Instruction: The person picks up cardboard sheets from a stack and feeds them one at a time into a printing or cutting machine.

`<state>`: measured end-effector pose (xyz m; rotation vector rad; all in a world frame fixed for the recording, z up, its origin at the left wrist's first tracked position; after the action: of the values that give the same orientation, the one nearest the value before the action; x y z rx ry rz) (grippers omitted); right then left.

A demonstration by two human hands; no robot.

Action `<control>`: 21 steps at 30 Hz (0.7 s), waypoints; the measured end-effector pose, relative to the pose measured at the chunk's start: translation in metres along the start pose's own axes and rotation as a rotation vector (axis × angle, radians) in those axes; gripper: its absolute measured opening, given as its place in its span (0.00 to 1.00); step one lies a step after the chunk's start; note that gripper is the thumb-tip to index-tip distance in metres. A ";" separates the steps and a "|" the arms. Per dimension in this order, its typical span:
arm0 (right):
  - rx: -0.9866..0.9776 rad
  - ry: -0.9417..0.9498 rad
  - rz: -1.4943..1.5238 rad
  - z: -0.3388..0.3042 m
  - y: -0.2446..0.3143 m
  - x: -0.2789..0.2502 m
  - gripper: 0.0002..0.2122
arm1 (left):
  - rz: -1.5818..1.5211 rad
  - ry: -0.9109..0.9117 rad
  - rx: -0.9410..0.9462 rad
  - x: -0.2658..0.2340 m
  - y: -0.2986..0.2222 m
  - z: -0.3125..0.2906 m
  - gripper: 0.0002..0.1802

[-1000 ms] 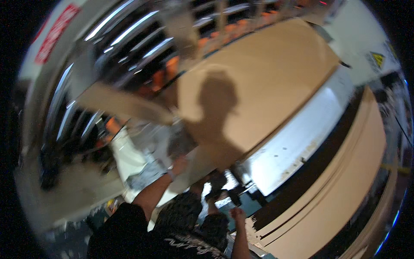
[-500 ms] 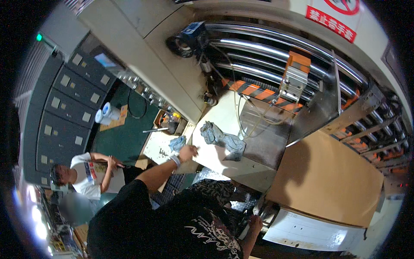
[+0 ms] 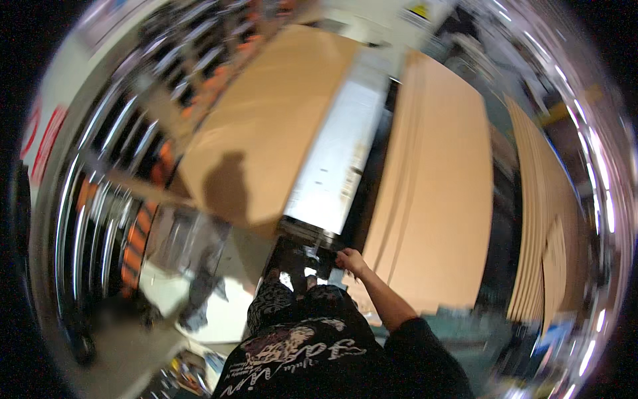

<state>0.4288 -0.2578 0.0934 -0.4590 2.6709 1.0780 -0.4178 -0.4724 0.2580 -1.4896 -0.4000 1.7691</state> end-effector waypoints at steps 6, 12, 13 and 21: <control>0.231 -0.054 0.046 -0.067 -0.083 -0.001 0.15 | -0.090 0.501 -0.017 0.136 -0.053 -0.112 0.12; 0.265 -0.064 -0.049 -0.098 -0.108 0.024 0.15 | -0.079 0.746 -0.195 0.149 -0.029 -0.159 0.13; 0.234 -0.049 -0.097 -0.098 -0.114 0.022 0.15 | -0.074 0.764 -0.214 0.149 -0.028 -0.159 0.13; 0.390 -0.050 -0.037 -0.133 -0.156 -0.011 0.15 | -0.007 0.818 -0.288 0.147 -0.021 -0.152 0.14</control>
<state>0.4847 -0.4555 0.0916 -0.3963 2.7217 0.5277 -0.2705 -0.3882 0.1305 -2.2441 -0.2305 0.9806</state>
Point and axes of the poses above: each hand's wrist, its own z-axis towards the middle knuckle, its own x-axis out of the palm, y = z × x, the point moved 4 cm from there along z, towards the middle knuckle, and after that the axes turned 11 degrees about -z, right-handed, at the moved point
